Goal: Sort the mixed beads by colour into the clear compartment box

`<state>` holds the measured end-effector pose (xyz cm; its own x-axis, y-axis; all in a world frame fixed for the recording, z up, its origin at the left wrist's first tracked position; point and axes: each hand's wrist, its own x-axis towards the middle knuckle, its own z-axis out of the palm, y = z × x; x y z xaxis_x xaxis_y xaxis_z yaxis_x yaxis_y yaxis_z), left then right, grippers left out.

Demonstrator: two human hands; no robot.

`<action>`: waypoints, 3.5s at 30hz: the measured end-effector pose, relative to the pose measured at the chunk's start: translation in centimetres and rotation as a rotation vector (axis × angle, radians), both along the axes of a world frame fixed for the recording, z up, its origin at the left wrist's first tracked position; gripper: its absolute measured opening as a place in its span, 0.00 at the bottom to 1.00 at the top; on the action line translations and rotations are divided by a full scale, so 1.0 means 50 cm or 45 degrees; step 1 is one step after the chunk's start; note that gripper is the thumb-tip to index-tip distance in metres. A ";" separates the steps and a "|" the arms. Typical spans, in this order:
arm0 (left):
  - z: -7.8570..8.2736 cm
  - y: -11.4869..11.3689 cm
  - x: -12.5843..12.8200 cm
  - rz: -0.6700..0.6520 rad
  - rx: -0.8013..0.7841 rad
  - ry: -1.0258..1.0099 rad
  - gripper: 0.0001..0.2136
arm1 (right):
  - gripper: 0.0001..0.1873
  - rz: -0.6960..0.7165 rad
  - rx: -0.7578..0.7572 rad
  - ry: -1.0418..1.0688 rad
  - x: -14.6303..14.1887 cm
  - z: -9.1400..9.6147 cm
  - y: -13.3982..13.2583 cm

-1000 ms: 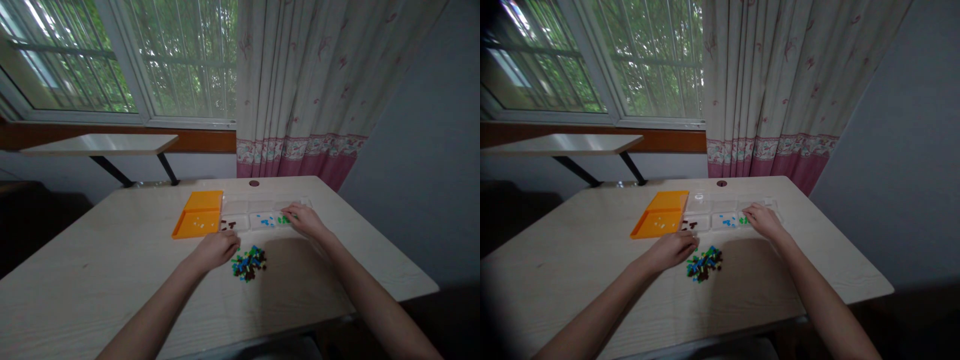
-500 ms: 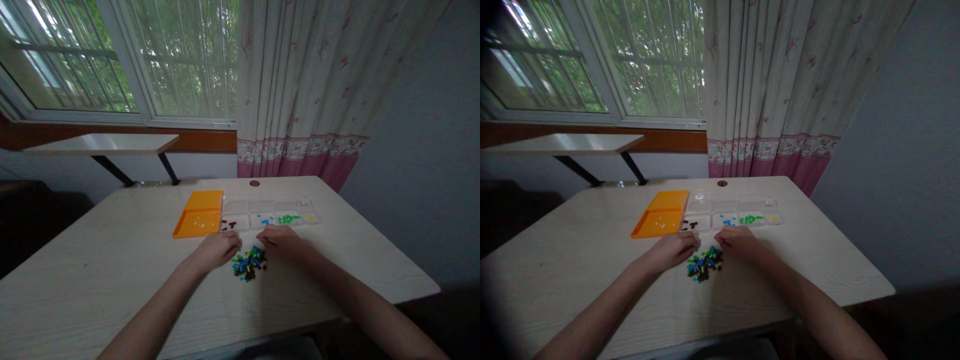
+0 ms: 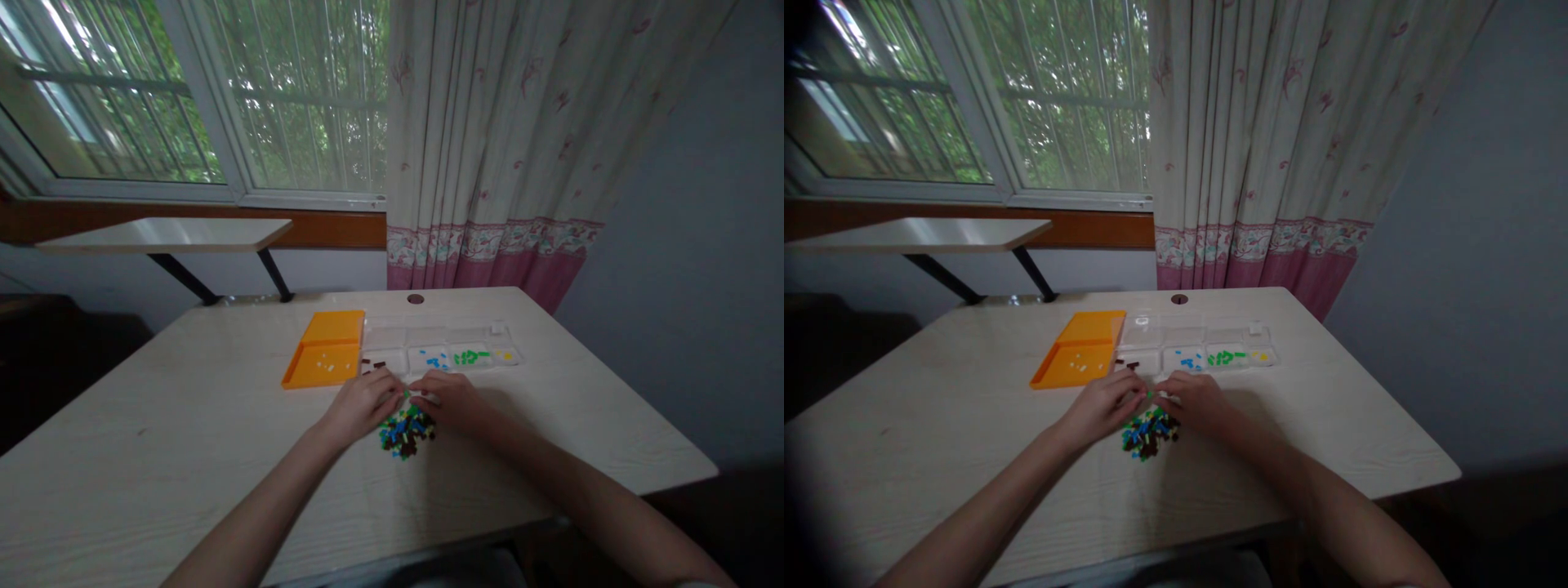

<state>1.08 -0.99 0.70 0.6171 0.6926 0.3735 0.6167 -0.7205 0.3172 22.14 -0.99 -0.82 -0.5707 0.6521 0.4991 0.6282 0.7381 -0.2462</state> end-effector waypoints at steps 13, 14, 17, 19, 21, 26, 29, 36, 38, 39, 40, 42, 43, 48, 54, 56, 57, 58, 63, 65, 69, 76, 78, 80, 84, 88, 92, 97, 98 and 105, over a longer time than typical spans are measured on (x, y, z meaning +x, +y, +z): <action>0.008 -0.001 0.004 -0.038 -0.079 -0.048 0.11 | 0.05 0.077 0.038 0.097 -0.002 -0.002 0.003; 0.009 0.001 -0.001 -0.032 -0.097 -0.046 0.10 | 0.05 0.074 0.061 0.122 -0.001 -0.002 0.005; 0.013 0.010 -0.017 -0.069 -0.175 0.032 0.10 | 0.07 0.037 0.140 0.185 0.009 0.001 0.010; 0.012 0.016 -0.025 -0.137 -0.240 0.117 0.10 | 0.08 0.000 0.193 0.202 0.019 0.006 0.014; 0.011 0.018 -0.028 -0.188 -0.289 0.185 0.09 | 0.08 -0.035 0.234 0.215 0.028 0.012 0.016; 0.005 0.015 -0.023 -0.206 -0.326 0.241 0.08 | 0.07 -0.084 0.314 0.292 0.039 0.021 0.019; 0.004 0.015 -0.023 -0.184 -0.300 0.247 0.09 | 0.07 -0.070 0.339 0.310 0.042 0.026 0.019; 0.003 0.016 -0.027 -0.074 -0.211 0.332 0.09 | 0.05 -0.053 0.422 0.361 0.054 0.037 0.020; 0.004 0.016 -0.027 -0.066 -0.201 0.347 0.09 | 0.05 -0.058 0.436 0.365 0.056 0.037 0.021; 0.005 0.015 -0.027 -0.065 -0.199 0.352 0.09 | 0.06 -0.060 0.442 0.365 0.057 0.037 0.022; 0.006 0.015 -0.027 -0.065 -0.200 0.357 0.09 | 0.06 -0.059 0.447 0.362 0.059 0.037 0.023; 0.010 0.015 -0.027 -0.070 -0.211 0.371 0.09 | 0.06 -0.061 0.474 0.350 0.065 0.038 0.028; 0.012 0.014 -0.027 -0.072 -0.216 0.377 0.09 | 0.06 -0.074 0.494 0.335 0.072 0.040 0.031; 0.018 0.013 -0.028 -0.085 -0.216 0.398 0.07 | 0.09 -0.205 0.416 0.115 0.140 0.056 0.066; 0.018 0.013 -0.028 -0.061 -0.209 0.425 0.07 | 0.10 -0.319 0.057 -0.064 0.205 0.038 0.111; 0.015 0.013 -0.028 -0.065 -0.200 0.425 0.07 | 0.10 -0.344 -0.027 -0.110 0.206 0.026 0.118; 0.013 0.014 -0.028 -0.066 -0.195 0.422 0.07 | 0.10 -0.358 -0.054 -0.127 0.204 0.022 0.120; 0.011 0.015 -0.027 -0.065 -0.189 0.418 0.07 | 0.11 -0.370 -0.071 -0.138 0.203 0.019 0.121; 0.004 0.014 -0.024 -0.070 -0.152 0.384 0.06 | 0.11 -0.397 -0.064 -0.090 0.192 0.028 0.113; 0.005 0.012 -0.022 -0.060 -0.136 0.333 0.07 | 0.10 -0.352 -0.042 -0.038 0.175 0.032 0.103; 0.009 0.004 -0.014 -0.029 -0.070 0.132 0.08 | 0.09 -0.152 -0.006 0.047 0.102 0.020 0.065; 0.012 -0.006 0.001 -0.035 -0.003 -0.032 0.08 | 0.07 0.027 -0.055 -0.010 -0.004 -0.002 0.001; 0.010 -0.005 0.004 -0.051 -0.010 -0.030 0.08 | 0.07 0.017 -0.068 -0.002 -0.008 0.000 -0.003; 0.008 -0.005 0.005 -0.064 -0.013 -0.029 0.07 | 0.06 0.017 -0.070 0.013 -0.007 0.002 -0.003; 0.004 -0.005 0.009 -0.069 -0.033 -0.025 0.08 | 0.05 0.047 -0.054 -0.013 -0.006 0.001 -0.002; 0.010 -0.006 0.007 -0.075 -0.096 -0.038 0.08 | 0.05 0.054 -0.006 -0.006 -0.007 -0.002 -0.002; 0.028 0.001 -0.013 -0.056 -0.211 0.003 0.09 | 0.07 0.042 0.080 0.080 0.003 0.002 0.003; 0.031 0.014 -0.043 -0.185 -0.446 0.190 0.06 | 0.10 -0.038 0.173 0.232 0.028 0.016 0.009; 0.028 0.015 -0.046 -0.205 -0.472 0.206 0.05 | 0.11 -0.061 0.194 0.264 0.032 0.019 0.010; 0.012 0.016 -0.043 -0.242 -0.471 0.229 0.04 | 0.11 -0.068 0.299 0.359 0.038 0.029 0.010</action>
